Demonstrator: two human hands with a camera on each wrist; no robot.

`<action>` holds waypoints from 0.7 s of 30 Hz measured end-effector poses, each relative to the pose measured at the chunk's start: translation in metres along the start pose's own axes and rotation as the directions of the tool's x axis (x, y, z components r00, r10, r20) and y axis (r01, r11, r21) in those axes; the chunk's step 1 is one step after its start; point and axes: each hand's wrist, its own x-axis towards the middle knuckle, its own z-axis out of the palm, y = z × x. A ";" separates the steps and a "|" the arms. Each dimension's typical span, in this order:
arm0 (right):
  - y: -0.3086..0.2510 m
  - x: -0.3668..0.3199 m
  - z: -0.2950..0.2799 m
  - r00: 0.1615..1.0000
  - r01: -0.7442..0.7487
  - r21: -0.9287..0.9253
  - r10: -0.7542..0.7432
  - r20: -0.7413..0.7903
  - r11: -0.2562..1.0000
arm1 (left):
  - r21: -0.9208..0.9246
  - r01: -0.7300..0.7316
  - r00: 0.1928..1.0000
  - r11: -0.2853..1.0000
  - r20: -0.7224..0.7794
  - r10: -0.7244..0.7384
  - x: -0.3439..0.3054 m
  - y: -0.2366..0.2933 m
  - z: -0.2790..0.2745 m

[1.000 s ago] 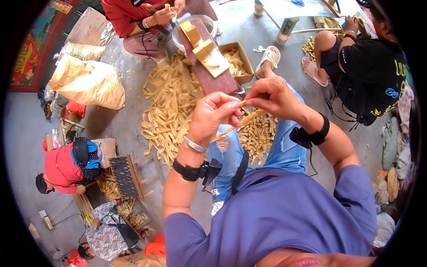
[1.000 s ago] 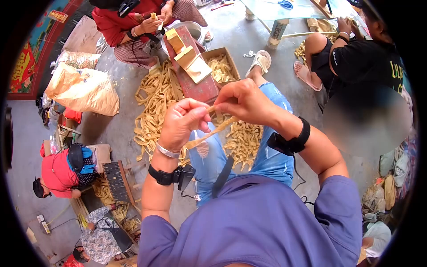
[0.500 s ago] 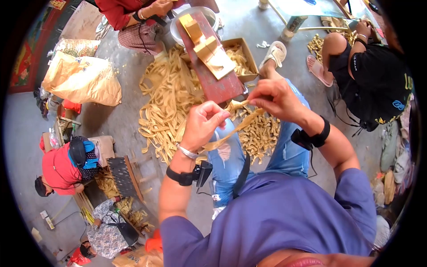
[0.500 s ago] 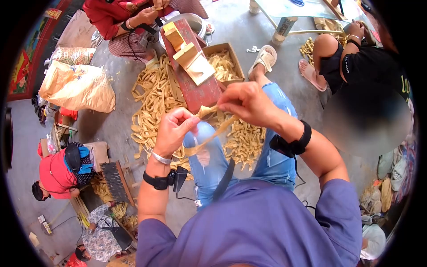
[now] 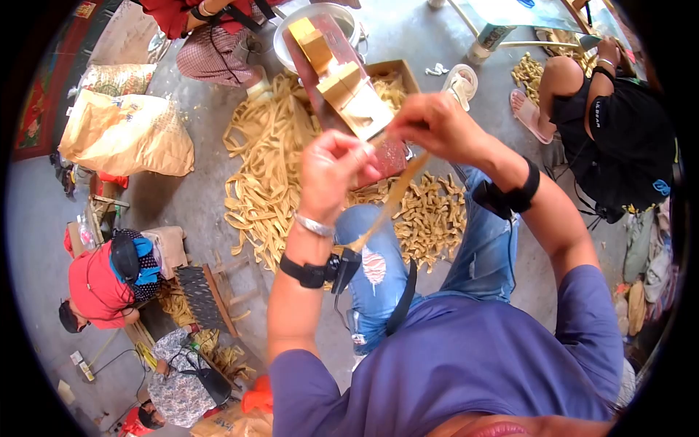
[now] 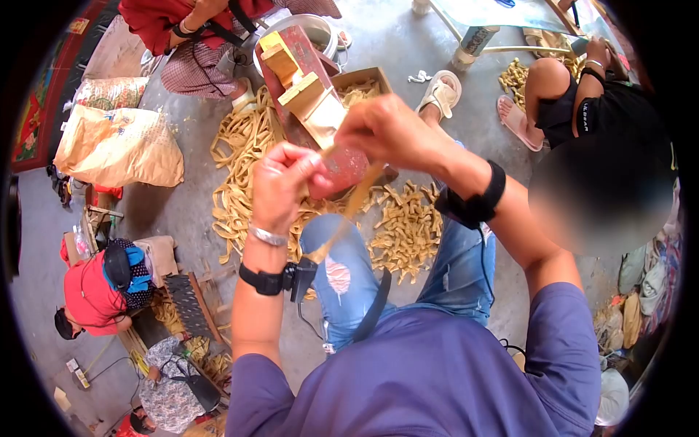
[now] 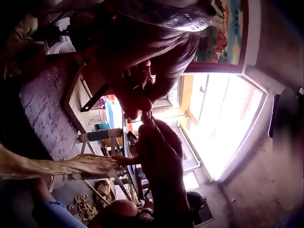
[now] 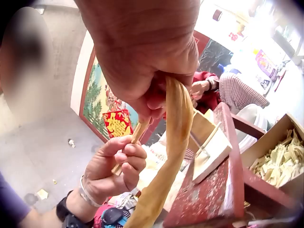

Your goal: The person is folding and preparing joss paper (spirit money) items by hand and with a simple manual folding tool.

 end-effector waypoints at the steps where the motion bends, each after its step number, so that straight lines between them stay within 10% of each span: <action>1: 0.010 0.011 0.000 1.000 -0.019 -0.036 0.019 -0.017 0.999 | -0.032 -0.028 0.999 0.999 -0.015 0.028 0.014 -0.005 -0.004; 16: 0.081 0.055 0.034 0.984 -0.180 -0.374 0.168 -0.064 0.910 | -0.092 0.016 0.991 0.996 -0.133 -0.028 0.084 -0.044 -0.039; 21: 0.065 0.025 0.011 0.896 -0.378 0.333 0.432 -0.103 0.864 | 0.013 0.121 0.990 0.993 0.078 -0.121 0.021 -0.027 0.003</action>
